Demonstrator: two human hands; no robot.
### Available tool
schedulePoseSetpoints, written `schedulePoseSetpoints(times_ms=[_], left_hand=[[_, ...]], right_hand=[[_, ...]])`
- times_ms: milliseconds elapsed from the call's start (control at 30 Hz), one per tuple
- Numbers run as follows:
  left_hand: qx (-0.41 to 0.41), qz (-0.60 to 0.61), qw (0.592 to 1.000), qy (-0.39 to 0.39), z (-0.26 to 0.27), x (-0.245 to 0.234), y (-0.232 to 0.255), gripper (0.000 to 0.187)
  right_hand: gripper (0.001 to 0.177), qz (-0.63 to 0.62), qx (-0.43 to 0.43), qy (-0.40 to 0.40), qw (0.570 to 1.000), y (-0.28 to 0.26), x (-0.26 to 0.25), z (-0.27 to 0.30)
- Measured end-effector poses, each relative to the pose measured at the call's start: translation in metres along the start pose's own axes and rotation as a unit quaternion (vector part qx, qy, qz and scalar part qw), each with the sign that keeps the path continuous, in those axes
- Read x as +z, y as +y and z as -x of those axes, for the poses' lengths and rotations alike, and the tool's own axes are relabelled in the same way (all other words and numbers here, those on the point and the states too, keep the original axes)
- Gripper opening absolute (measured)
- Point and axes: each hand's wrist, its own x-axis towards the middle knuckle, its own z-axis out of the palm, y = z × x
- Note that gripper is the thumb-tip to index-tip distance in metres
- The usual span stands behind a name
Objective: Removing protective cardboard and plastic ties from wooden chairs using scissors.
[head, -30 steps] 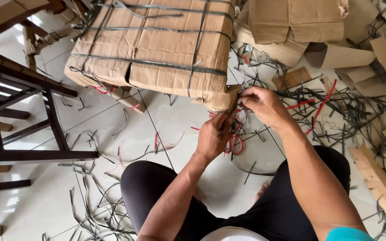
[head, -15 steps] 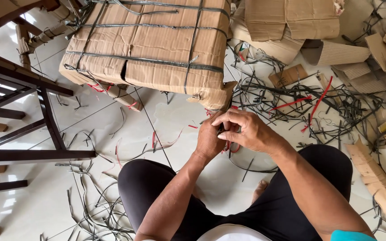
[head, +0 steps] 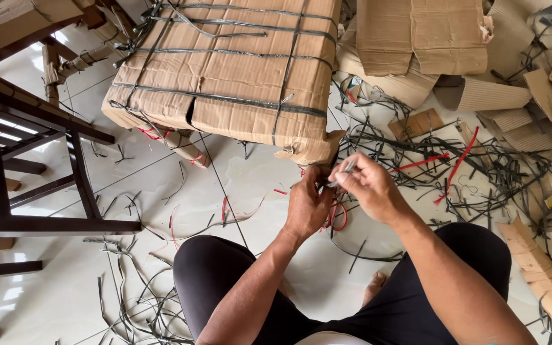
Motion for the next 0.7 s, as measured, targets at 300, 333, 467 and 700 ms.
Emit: schedulePoseSetpoints(times_ms=[300,333,467,700], left_hand=[[-0.150,0.263,0.953,0.018,0.002,-0.004,0.008,0.013],[-0.149,0.263,0.953,0.018,0.000,-0.002,0.000,0.013],[-0.235,0.356,0.905,0.001,-0.002,-0.005,-0.008,0.009],[-0.246,0.375,0.894,0.006,-0.005,-0.009,-0.011,0.011]], right_hand=[[0.016,-0.076,0.123,0.065,0.987,0.009,-0.004,-0.002],[0.016,-0.076,0.122,0.065,0.988,0.011,-0.005,-0.003],[0.015,-0.055,0.168,0.058,0.983,0.022,-0.002,-0.008],[0.020,-0.041,0.205,0.071,0.975,0.032,0.012,-0.011]])
